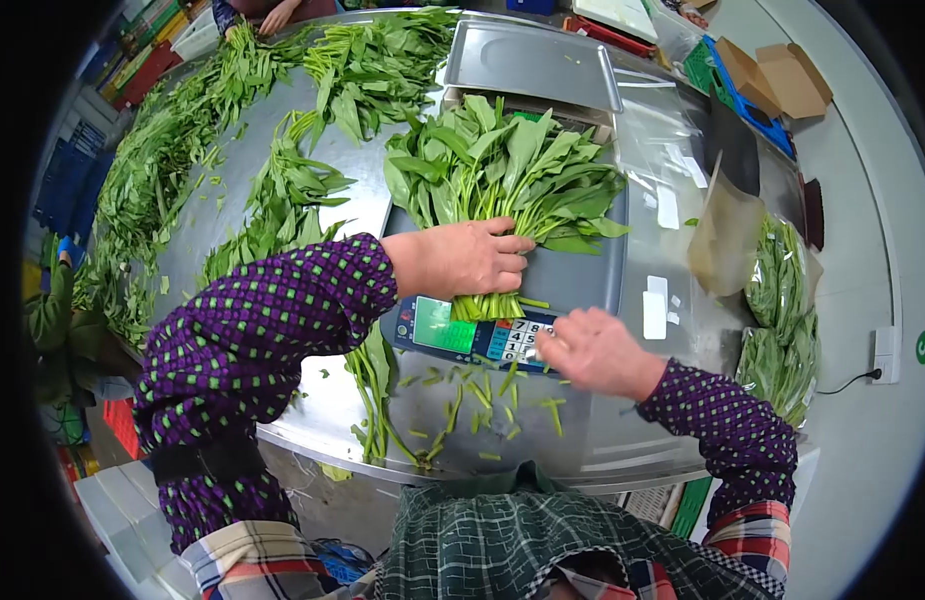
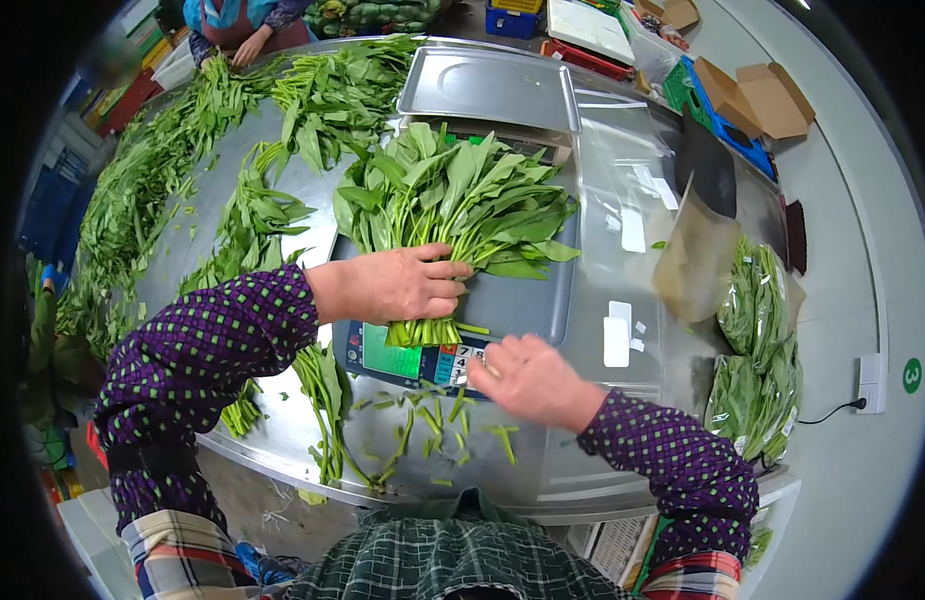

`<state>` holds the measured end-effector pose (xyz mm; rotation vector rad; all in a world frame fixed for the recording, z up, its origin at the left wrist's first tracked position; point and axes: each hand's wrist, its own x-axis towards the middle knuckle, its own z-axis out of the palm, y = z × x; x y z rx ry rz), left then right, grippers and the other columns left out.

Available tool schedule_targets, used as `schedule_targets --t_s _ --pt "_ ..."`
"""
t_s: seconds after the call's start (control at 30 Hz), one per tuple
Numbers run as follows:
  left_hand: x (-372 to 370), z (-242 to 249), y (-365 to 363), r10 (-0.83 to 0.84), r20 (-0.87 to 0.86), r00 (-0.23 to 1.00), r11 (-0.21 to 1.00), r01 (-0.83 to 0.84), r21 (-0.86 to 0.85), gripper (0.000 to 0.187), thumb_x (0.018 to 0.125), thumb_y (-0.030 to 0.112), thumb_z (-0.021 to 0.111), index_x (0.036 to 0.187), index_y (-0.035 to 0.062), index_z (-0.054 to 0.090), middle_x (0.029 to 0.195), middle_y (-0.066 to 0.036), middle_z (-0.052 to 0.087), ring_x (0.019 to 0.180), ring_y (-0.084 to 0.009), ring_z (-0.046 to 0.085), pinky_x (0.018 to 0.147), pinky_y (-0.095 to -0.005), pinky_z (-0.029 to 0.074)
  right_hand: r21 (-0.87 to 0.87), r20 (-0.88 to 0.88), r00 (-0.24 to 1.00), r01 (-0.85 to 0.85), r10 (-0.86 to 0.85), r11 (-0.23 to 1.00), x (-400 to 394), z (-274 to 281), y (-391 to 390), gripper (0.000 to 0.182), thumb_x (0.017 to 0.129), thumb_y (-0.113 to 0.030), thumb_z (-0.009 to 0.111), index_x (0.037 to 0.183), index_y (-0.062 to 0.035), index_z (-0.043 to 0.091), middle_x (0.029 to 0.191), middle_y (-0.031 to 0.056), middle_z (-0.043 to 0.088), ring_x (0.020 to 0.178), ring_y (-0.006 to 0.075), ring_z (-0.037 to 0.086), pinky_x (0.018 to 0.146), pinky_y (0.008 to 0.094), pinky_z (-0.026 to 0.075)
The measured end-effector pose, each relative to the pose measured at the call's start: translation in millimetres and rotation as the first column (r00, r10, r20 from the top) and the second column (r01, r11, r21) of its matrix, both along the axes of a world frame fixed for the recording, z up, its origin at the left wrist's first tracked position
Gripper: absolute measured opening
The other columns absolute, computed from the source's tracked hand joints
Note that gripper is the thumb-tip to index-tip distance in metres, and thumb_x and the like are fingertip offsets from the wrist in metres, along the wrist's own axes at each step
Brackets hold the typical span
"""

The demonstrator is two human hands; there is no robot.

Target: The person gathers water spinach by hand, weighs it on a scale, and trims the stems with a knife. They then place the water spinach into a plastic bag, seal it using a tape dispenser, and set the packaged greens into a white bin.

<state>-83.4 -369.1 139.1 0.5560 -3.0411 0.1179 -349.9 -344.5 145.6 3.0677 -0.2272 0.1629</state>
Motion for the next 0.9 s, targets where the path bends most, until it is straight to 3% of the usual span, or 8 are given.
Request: schedule_targets --t_s 0.17,0.27,0.33,0.4,0.47,0.53,0.67,0.9 --pt "6 11 26 0.233 0.040 0.972 0.938 -0.213 -0.275 0.054 0.085 0.018 0.049 0.138 0.0118 0.038 0.148 -0.007 0.035 0.138 -0.0230 0.031 0.114 -0.0457 0.021 0.179 -0.032 0.993 0.114 -0.110 0.977 -32 -25 41 0.028 0.075 -0.022 0.063 0.100 -0.0100 0.058 0.077 0.0027 0.049 0.075 0.0191 0.052 0.062 0.0324 0.041" --pt "15 16 55 0.435 0.001 0.900 0.862 -0.416 -0.290 0.072 0.078 0.012 0.056 0.145 0.0125 0.029 0.153 -0.009 0.026 0.141 -0.0239 0.023 0.116 -0.0479 0.016 0.384 -0.044 0.976 0.212 -0.212 0.899 -36 -56 87 0.035 0.075 -0.025 0.069 0.104 -0.0075 0.060 0.091 0.0080 0.056 0.084 0.0259 0.057 0.075 0.0383 0.047" --pt "24 16 77 0.510 0.024 0.860 0.805 -0.467 -0.367 0.062 0.082 0.007 0.054 0.141 0.0095 0.035 0.150 -0.009 0.033 0.139 -0.0246 0.028 0.115 -0.0471 0.017 0.455 -0.005 0.973 0.207 -0.230 0.866 -40 -65 104 0.038 0.077 -0.028 0.069 0.107 -0.0059 0.059 0.100 0.0124 0.059 0.096 0.0303 0.058 0.084 0.0416 0.048" --pt "36 2 107 0.687 -0.435 0.582 0.591 -0.796 -0.133 0.058 0.075 0.001 0.059 0.131 0.0051 0.046 0.142 -0.014 0.042 0.133 -0.0297 0.037 0.111 -0.0476 0.025 0.550 0.086 0.859 0.381 -0.505 0.743 -58 -81 112 0.038 0.078 -0.027 0.068 0.108 -0.0052 0.060 0.104 0.0136 0.060 0.099 0.0314 0.058 0.086 0.0423 0.048" --pt "44 -23 141 0.635 -0.672 0.382 0.489 -0.872 -0.034 0.047 0.070 0.000 0.063 0.116 0.0023 0.055 0.124 -0.017 0.054 0.117 -0.0342 0.049 0.099 -0.0471 0.037 0.471 0.036 0.838 0.466 -0.544 0.749 -69 -92 114 0.041 0.077 -0.025 0.067 0.114 -0.0075 0.060 0.103 0.0131 0.057 0.098 0.0307 0.055 0.083 0.0412 0.048" --pt "49 -58 171 0.652 -0.649 0.392 0.530 -0.848 0.020 0.040 0.067 0.001 0.067 0.106 0.0018 0.057 0.107 -0.016 0.057 0.101 -0.0343 0.054 0.089 -0.0453 0.042 0.451 -0.229 0.684 0.705 -0.693 0.547 -70 -128 123 0.038 0.079 -0.028 0.067 0.112 -0.0091 0.062 0.104 0.0138 0.058 0.101 0.0303 0.055 0.086 0.0426 0.046" --pt "33 -111 221 0.738 -0.377 0.560 0.664 -0.703 0.255 0.028 0.073 0.006 0.064 0.100 0.0022 0.056 0.101 -0.014 0.056 0.099 -0.0312 0.055 0.089 -0.0441 0.042 0.633 0.074 0.858 0.354 -0.509 0.688 -30 -105 163 0.035 0.079 -0.030 0.067 0.106 -0.0083 0.063 0.101 0.0127 0.059 0.100 0.0296 0.055 0.085 0.0411 0.045" --pt "88 -129 274 0.786 -0.193 0.587 0.616 -0.770 0.167 0.022 0.076 0.013 0.060 0.094 0.0022 0.055 0.108 -0.014 0.055 0.111 -0.0313 0.051 0.101 -0.0468 0.036 0.465 -0.271 0.881 0.472 -0.387 0.749 -71 -120 188 0.035 0.079 -0.028 0.066 0.105 -0.0058 0.059 0.099 0.0120 0.058 0.095 0.0299 0.056 0.080 0.0399 0.045"
